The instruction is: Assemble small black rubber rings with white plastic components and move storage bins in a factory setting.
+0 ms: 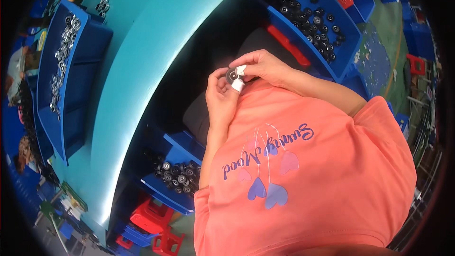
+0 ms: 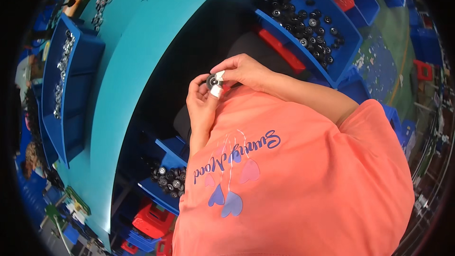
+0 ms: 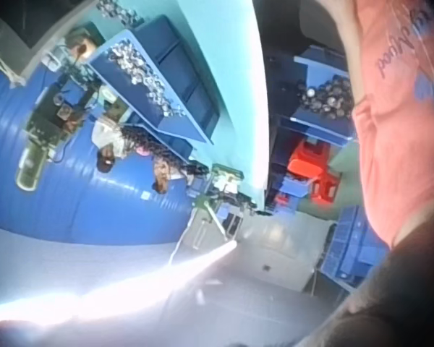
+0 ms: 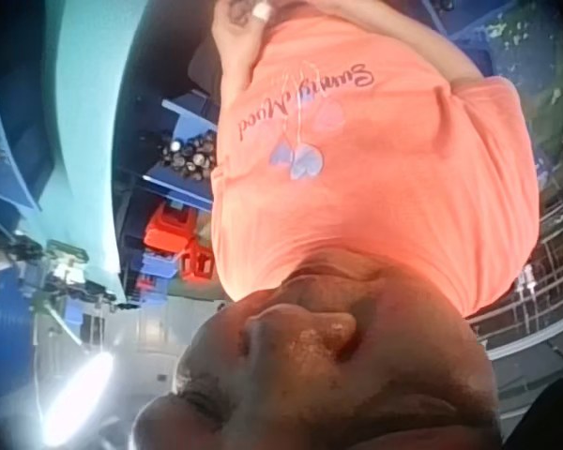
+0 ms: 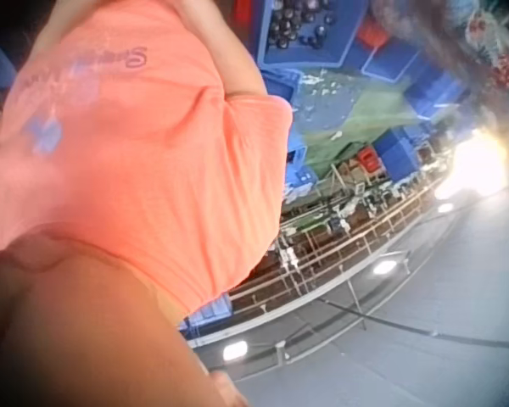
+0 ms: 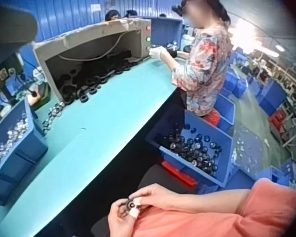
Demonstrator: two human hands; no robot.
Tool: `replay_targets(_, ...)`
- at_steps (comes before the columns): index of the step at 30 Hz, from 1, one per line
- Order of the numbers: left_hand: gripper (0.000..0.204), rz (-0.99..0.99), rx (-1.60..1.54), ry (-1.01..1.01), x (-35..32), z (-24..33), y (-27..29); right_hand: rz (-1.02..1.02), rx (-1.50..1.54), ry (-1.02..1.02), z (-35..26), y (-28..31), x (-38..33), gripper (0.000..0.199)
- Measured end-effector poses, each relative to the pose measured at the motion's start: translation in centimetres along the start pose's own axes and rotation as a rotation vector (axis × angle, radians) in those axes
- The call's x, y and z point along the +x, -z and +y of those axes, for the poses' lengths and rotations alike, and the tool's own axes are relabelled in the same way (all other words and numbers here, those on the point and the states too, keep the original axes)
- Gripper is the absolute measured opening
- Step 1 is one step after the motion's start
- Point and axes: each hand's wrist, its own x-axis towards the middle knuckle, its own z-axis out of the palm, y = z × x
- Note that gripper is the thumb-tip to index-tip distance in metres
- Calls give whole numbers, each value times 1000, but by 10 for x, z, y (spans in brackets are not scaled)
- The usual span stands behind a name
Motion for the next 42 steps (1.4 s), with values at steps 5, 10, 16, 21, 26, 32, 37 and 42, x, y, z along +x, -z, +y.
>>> replay_targets(5, 35, 34, -134, 93, -2, -4, -3, -73, 169, -22, 19, 12, 10, 23)
replay_targets(10, 30, 35, 9, 120, -1, -8, -4, -55, 169, -8, 31, 14, 8, 19)
replay_targets(16, 34, 34, -59, 113, -1, -6, -11, -51, 104, 56, 30, 17, 2, 18)
replay_targets(21, 49, 53, -53, 22, -11, -7, -12, -125, 242, -15, 38, 11, 15, 22)
replay_targets(26, 52, 106, -9, 18, -18, -2, -5, -154, 335, -94, 39, 0, 19, 25)
replay_targets(32, 51, 118, -21, -1, -19, -1, 2, -167, 313, -105, 39, -5, 25, 24)
replay_targets(37, 53, 105, -46, 6, -17, -1, 4, -160, 330, -113, 37, -7, 26, 20)
replay_targets(42, 56, 104, -39, -4, -20, 0, 7, -186, 336, -113, 37, -10, 28, 21)
